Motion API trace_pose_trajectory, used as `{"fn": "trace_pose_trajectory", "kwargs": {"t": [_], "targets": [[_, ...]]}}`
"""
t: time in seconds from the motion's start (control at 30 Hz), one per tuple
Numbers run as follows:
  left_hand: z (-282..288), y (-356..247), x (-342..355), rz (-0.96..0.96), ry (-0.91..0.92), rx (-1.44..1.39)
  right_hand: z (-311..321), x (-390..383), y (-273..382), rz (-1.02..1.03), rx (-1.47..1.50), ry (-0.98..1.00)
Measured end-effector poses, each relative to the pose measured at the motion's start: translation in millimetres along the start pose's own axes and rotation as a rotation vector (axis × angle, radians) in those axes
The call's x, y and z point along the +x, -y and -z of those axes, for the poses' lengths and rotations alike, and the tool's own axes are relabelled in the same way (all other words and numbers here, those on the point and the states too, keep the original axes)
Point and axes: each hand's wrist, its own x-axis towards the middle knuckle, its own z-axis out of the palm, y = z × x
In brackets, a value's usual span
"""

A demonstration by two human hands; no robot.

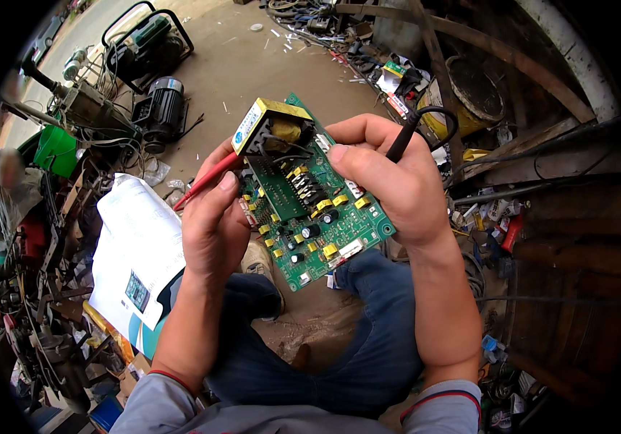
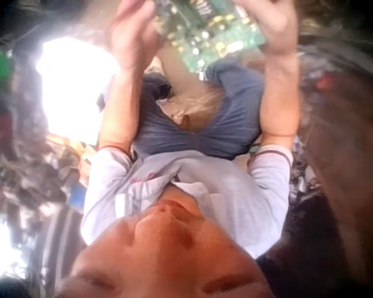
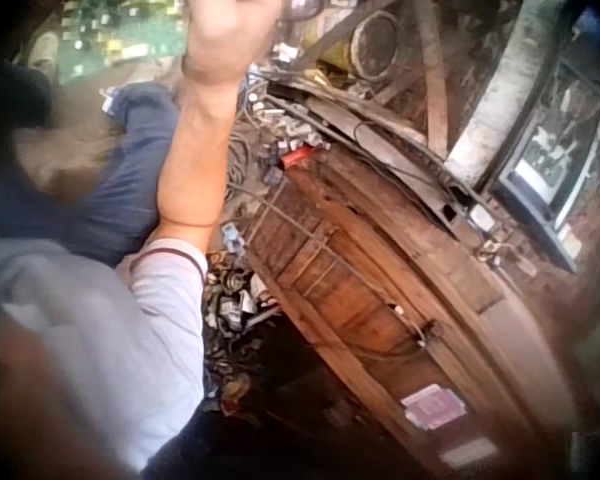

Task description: The person sits on the floor and uses a multimeter to test various points on a green circuit board. They hold the board in one hand and use the multimeter probes with the other to check components, occasionally referring to a schematic document nearby.

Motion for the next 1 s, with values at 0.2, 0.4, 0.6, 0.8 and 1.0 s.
{"fn": "trace_pose_trajectory", "kwargs": {"t": [0.2, 0.4, 0.6, 0.8, 1.0], "targets": [[3.1, 0.3, 1.9, -0.013, -0.042, 0.017, 2.4, 2.7, -2.1, -0.018, 0.046, 0.012], [2.0, -2.5, 6.6, -0.028, -0.191, -0.043, -0.3, 2.3, -2.2, -0.024, 0.048, 0.045], [3.6, -4.1, 10.2, -0.006, -0.276, -0.221, -3.3, 1.2, -8.9, -0.031, 0.028, 0.077], [9.7, -7.8, 8.9, 0.13, -0.182, -0.484, -14.5, -2.1, -8.5, -0.042, 0.028, 0.129], [16.3, -9.9, 10.8, 0.156, -0.148, -0.501, -11.9, -3.0, -11.6, -0.007, -0.078, 0.15]]}}
